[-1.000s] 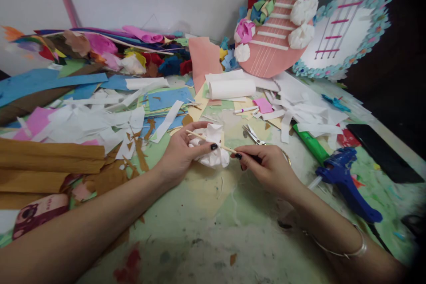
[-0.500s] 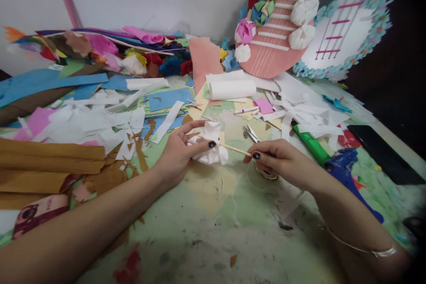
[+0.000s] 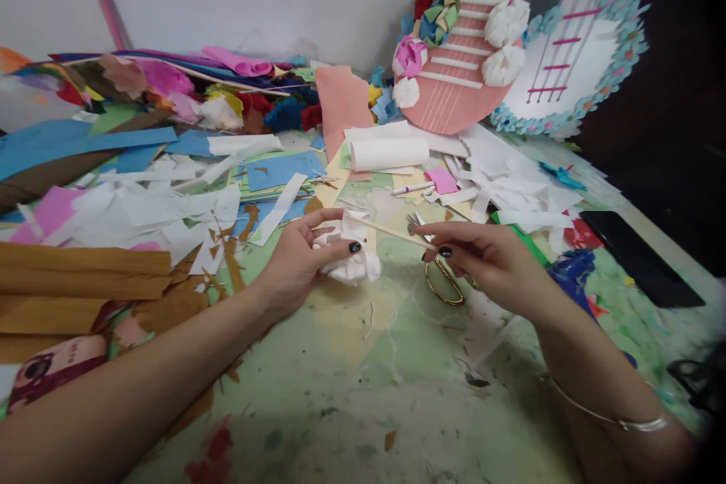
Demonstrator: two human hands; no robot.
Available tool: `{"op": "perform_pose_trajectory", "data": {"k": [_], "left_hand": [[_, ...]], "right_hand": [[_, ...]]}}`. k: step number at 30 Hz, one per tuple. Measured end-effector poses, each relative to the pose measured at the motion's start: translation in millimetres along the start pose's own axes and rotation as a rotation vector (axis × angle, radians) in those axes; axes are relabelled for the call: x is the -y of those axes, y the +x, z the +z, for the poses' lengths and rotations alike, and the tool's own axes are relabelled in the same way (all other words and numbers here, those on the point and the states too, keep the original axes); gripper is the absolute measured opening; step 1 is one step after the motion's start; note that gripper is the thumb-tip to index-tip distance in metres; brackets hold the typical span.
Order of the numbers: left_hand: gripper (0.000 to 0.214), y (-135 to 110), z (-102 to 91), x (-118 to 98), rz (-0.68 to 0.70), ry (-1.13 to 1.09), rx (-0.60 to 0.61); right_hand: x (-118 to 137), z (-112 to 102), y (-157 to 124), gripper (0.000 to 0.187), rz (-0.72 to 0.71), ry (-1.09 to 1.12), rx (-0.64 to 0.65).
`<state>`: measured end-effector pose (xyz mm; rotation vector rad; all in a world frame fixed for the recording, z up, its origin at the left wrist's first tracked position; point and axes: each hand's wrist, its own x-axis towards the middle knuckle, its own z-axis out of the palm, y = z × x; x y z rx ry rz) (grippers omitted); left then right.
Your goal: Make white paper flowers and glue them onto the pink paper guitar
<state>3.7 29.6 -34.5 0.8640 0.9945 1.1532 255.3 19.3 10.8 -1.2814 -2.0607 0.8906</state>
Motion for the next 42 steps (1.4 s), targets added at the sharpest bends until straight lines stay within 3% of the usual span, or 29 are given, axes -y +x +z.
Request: {"op": "perform_pose_trajectory", "data": {"k": [5, 14, 31, 42], "left_hand": [[0.053, -6, 3.0, 1, -0.044, 0.072, 0.087], [0.042, -15, 7.2, 0, -0.128, 0.125, 0.272], [0.046, -17, 7.6, 2, -0.153, 0.17, 0.23], [0.048, -16, 8.8, 1, -0.19, 0.129, 0.321]], "right_hand": [[1, 17, 1, 0.052, -0.179, -0.167, 0.015], [2, 30, 3, 0.045, -0.234, -0.265, 0.009], [-1, 35, 0, 0.052, -0.342, -0.288, -0.069], [-5, 36, -1, 0.058, -0.366, -0.3, -0.088]]}}
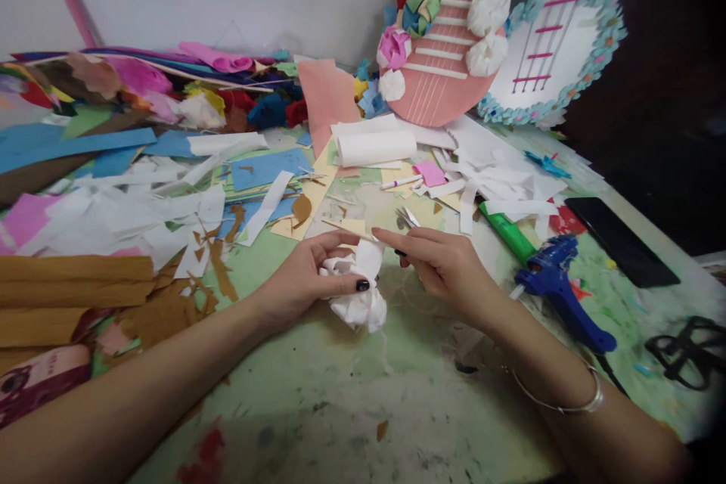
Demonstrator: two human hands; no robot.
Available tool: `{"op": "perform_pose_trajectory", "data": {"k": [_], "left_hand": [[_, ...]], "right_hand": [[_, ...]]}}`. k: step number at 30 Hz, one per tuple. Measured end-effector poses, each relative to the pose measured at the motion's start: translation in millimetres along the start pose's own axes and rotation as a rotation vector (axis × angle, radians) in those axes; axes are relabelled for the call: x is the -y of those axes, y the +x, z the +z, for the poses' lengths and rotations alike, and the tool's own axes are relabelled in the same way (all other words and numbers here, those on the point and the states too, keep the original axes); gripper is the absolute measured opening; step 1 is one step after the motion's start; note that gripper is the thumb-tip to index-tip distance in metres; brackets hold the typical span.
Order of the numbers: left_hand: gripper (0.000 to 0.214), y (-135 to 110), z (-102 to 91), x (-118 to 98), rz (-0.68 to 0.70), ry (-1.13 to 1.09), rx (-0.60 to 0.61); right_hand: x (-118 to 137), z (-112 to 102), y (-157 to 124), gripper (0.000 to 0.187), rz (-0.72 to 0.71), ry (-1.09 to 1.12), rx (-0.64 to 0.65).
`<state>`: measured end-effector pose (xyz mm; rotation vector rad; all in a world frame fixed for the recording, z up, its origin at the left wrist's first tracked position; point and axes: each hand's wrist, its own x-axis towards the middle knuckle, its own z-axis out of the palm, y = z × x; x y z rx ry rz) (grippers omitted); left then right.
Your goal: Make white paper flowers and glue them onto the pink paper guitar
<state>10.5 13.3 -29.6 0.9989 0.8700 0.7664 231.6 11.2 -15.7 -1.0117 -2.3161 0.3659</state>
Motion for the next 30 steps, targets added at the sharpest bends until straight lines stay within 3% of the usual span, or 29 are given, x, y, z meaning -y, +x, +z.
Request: {"op": "perform_pose_trajectory", "data": {"k": [11, 19, 30], "left_hand": [[0.054, 0.8, 0.5, -1.3, -0.033, -0.015, -0.004], [0.044, -0.4, -0.3, -3.9, -0.02, -0.03, 0.043], [0.046, 0.0, -0.9, -3.5, -0.009, -0.073, 0.061]], "right_hand": [[-0.5, 3.0, -0.4, 0.055, -0.03, -0.029, -0.029], [2.2, 6.9, 0.0, 0.051, -0.053, -0.095, -0.054], [3.8, 6.1, -0.6, 0.052, -0.044, -0.093, -0.075]]}}
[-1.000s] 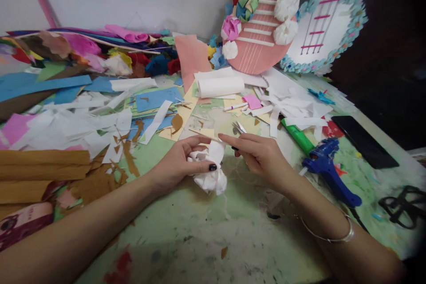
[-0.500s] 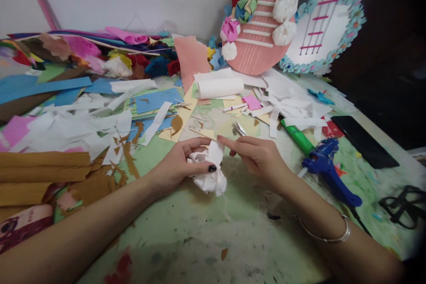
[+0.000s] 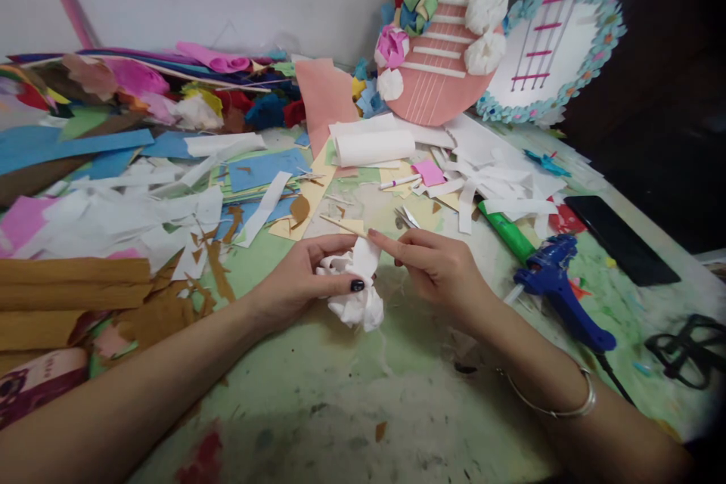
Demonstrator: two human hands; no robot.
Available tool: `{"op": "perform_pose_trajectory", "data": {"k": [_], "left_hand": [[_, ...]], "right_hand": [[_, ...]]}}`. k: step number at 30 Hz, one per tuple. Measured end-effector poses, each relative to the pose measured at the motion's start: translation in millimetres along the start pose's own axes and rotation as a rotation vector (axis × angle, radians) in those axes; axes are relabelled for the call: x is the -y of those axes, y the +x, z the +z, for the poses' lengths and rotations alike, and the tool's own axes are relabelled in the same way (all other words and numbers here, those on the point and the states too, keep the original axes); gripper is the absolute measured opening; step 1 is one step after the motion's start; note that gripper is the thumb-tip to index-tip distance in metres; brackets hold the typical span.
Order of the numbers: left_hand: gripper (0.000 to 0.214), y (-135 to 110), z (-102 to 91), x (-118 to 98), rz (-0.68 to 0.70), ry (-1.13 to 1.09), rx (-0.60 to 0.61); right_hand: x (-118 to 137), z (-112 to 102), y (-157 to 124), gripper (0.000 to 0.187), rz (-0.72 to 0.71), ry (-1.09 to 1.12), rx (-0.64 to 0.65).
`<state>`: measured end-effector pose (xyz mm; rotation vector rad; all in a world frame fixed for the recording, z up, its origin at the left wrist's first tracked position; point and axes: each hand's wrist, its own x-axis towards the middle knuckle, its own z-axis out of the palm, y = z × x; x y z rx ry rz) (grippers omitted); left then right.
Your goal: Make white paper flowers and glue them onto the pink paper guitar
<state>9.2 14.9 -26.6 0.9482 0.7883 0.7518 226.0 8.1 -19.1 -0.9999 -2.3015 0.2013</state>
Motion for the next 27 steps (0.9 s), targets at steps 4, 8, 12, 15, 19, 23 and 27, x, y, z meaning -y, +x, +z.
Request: {"op": "perform_pose_trajectory", "data": {"k": [4, 8, 12, 15, 19, 23, 27], "left_hand": [[0.042, -1, -4.9, -2, 0.04, -0.082, 0.012], [0.043, -1, -8.7, -6, 0.094, -0.155, 0.099], [0.059, -1, -12.5, -18, 0.123, -0.191, 0.255], [0.088, 0, -14.6, -30, 0.045, -0.188, 0.388], [0.079, 2, -9.3, -37, -0.115, -0.091, 0.241], [0.047, 5, -3.8, -30, -0.157, 0.05, 0.068], [0.045, 5, -9.5, -27, -0.164, 0.139, 0.086]], "right_hand": [[2, -1, 0, 0.053, -0.016, -0.019, -0.01], [4, -3, 1, 0.054, -0.034, -0.014, -0.025], [7, -10, 2, 0.058, -0.063, 0.081, -0.037], [10, -20, 3, 0.06, -0.084, 0.172, -0.042], [13, -29, 2, 0.062, -0.105, 0.228, 0.038], [9, -22, 1, 0.064, -0.084, 0.184, 0.116], [3, -11, 2, 0.066, -0.08, 0.223, 0.164]]}}
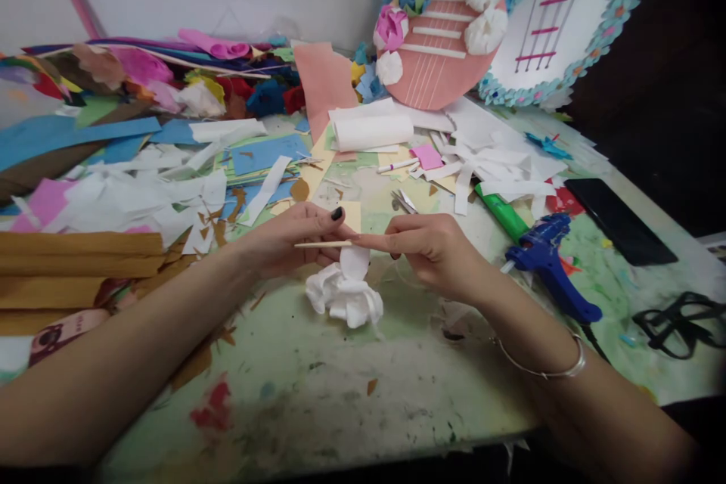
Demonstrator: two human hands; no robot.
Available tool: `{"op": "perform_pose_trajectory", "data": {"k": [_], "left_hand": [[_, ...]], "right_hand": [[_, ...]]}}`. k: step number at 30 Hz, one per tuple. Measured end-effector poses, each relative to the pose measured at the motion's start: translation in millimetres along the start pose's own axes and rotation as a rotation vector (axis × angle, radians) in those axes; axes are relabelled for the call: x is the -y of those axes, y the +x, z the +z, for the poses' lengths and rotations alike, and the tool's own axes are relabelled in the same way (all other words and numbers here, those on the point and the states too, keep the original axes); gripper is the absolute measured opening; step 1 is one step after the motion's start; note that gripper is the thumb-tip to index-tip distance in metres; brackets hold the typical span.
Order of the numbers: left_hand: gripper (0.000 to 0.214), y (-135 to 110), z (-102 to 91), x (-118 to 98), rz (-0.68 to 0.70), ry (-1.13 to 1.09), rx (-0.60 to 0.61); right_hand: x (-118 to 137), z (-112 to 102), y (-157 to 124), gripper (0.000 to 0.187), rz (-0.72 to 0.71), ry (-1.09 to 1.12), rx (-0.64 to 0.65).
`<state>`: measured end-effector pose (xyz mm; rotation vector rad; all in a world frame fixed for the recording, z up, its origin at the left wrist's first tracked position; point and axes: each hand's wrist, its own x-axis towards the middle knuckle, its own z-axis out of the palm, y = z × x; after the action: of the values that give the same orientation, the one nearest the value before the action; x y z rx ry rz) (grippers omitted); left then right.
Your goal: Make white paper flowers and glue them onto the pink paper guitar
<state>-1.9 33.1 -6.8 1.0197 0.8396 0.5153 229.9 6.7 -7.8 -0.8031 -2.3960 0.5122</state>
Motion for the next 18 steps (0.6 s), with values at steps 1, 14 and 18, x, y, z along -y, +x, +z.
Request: {"op": "perform_pose_trajectory", "data": {"k": [1, 14, 18], "left_hand": [[0.042, 0, -2.1, -1, -0.002, 0.022, 0.019], [0.015, -14, 3.3, -37, 0.19, 0.651, 0.038], [0.015, -15, 1.1, -37, 0.25, 0.792, 0.02]], "right_hand": [[-1, 1, 0, 0.066, 0.0, 0.01, 0.006], [14, 10, 1, 0.058, 0.001, -0.249, -0.157], [13, 18, 2, 0.051, -0.06, -0.426, -0.244]]}}
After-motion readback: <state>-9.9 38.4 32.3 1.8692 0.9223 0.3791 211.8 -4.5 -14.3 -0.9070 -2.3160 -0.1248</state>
